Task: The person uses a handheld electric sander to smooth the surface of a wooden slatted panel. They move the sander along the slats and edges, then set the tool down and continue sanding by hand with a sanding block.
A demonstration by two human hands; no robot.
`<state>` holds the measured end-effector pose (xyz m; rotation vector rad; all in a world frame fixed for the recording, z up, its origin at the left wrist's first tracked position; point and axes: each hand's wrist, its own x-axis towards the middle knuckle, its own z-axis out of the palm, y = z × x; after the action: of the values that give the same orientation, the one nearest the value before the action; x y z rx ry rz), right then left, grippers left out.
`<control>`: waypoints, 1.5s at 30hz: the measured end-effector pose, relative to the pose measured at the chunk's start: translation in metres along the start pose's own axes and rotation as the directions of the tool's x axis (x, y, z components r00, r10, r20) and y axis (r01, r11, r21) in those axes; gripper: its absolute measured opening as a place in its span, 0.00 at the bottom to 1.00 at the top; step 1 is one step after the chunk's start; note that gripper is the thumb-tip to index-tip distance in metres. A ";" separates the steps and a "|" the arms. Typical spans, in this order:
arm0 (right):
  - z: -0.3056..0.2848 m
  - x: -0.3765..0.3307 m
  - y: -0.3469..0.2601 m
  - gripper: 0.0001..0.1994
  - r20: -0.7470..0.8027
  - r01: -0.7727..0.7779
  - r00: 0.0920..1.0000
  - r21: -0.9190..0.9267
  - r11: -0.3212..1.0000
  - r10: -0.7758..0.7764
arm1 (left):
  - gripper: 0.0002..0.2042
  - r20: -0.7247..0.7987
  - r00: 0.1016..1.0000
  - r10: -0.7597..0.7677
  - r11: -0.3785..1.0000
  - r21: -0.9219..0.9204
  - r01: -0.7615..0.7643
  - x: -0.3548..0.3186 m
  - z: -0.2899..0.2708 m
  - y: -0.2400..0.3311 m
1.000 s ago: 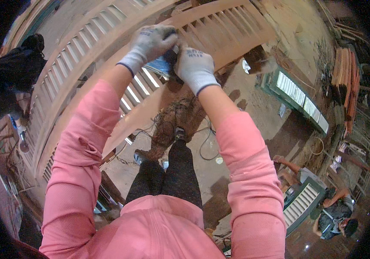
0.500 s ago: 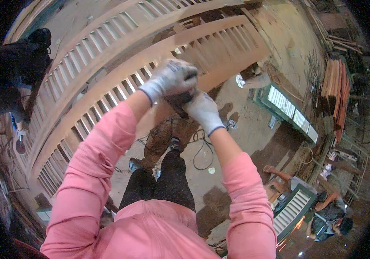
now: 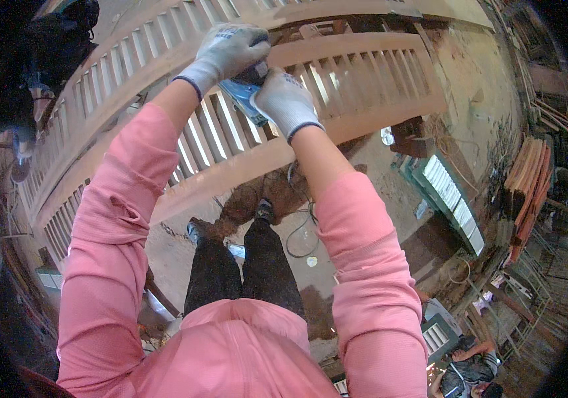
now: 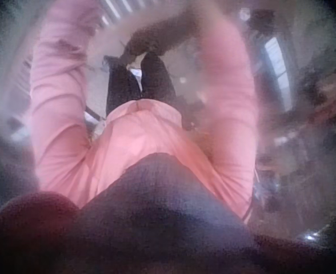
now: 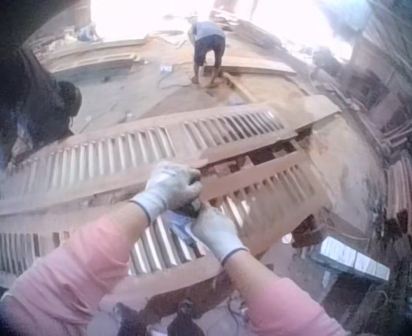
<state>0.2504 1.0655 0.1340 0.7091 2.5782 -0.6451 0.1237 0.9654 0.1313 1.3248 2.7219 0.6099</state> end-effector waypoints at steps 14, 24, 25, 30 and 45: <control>0.139 -0.158 0.142 0.26 -0.223 0.144 0.966 0.028 0.989 -0.134 | 0.12 0.152 0.988 0.024 0.994 0.106 -0.040 -0.133 0.020 0.150; 0.098 -0.052 0.037 0.24 -0.154 0.212 0.970 0.153 0.965 -0.189 | 0.18 -0.016 0.985 -0.170 0.983 -0.068 0.168 -0.068 -0.009 0.050; 0.087 -0.033 0.006 0.22 -0.102 0.052 0.994 0.064 0.997 -0.045 | 0.18 0.017 0.979 -0.205 0.977 -0.059 0.205 -0.057 -0.011 0.033; 0.048 -0.013 -0.047 0.26 -0.060 0.024 0.998 0.126 0.992 -0.017 | 0.19 -0.139 0.948 -0.285 0.959 -0.039 0.282 -0.033 -0.013 -0.002; 0.167 -0.177 0.136 0.27 -0.182 -0.016 0.977 0.463 0.886 0.112 | 0.13 0.022 0.999 0.043 0.988 -0.148 -0.039 -0.150 0.016 0.153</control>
<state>0.5070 1.0159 0.0368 1.0535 2.5875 -1.2458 0.3359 0.9407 0.1547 1.3466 2.5786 0.7760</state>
